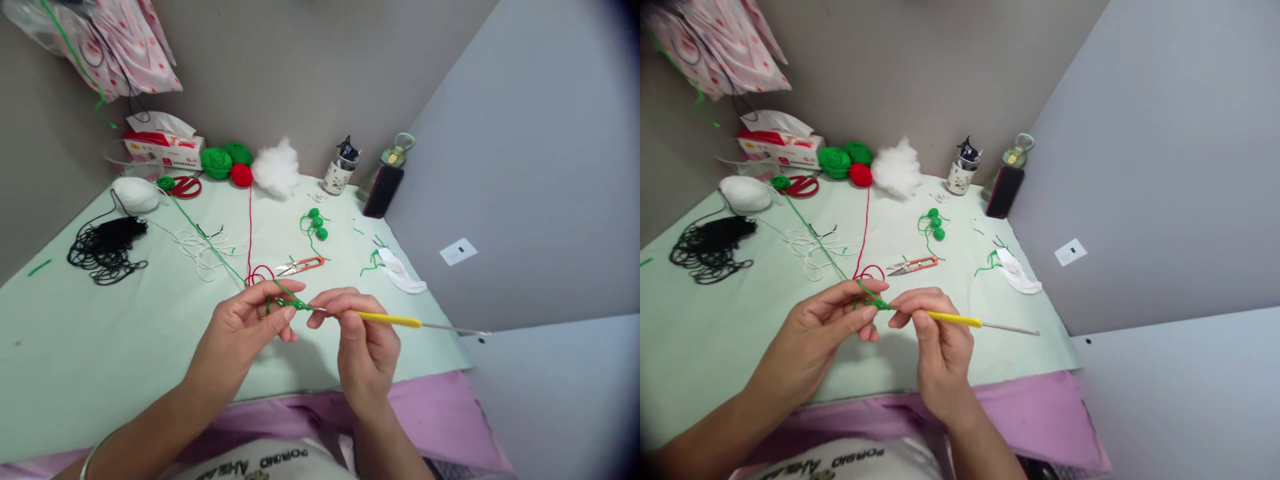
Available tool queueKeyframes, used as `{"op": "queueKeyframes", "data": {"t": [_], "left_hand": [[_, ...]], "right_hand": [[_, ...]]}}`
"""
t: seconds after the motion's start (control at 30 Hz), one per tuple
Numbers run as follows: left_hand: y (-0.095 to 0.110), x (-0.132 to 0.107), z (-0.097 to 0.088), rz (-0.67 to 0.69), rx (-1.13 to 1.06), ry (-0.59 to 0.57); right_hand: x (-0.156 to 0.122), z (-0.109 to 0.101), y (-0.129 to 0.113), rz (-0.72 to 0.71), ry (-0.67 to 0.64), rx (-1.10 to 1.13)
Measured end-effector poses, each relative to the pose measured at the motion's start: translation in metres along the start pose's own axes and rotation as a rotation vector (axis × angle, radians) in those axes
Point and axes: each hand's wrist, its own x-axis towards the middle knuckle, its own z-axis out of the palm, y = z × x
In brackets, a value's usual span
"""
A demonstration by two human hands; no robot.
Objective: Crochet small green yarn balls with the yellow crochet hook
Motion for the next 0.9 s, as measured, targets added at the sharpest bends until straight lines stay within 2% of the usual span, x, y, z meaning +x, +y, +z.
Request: {"op": "queueKeyframes", "data": {"t": [0.37, 0.57, 0.73, 0.9], "left_hand": [[0.003, 0.001, 0.002, 0.072, 0.034, 0.024], [0.008, 0.000, 0.008, 0.106, 0.063, 0.103], [0.012, 0.004, 0.012, 0.127, 0.071, 0.121], [0.017, 0.006, 0.016, 0.214, 0.126, 0.190]], "right_hand": [[0.000, -0.002, 0.001, -0.087, -0.045, -0.134], [-0.002, -0.003, 0.003, -0.298, -0.125, -0.377], [0.001, -0.002, -0.002, -0.405, -0.149, -0.481], [-0.003, 0.002, -0.001, -0.514, -0.136, -0.786]]}}
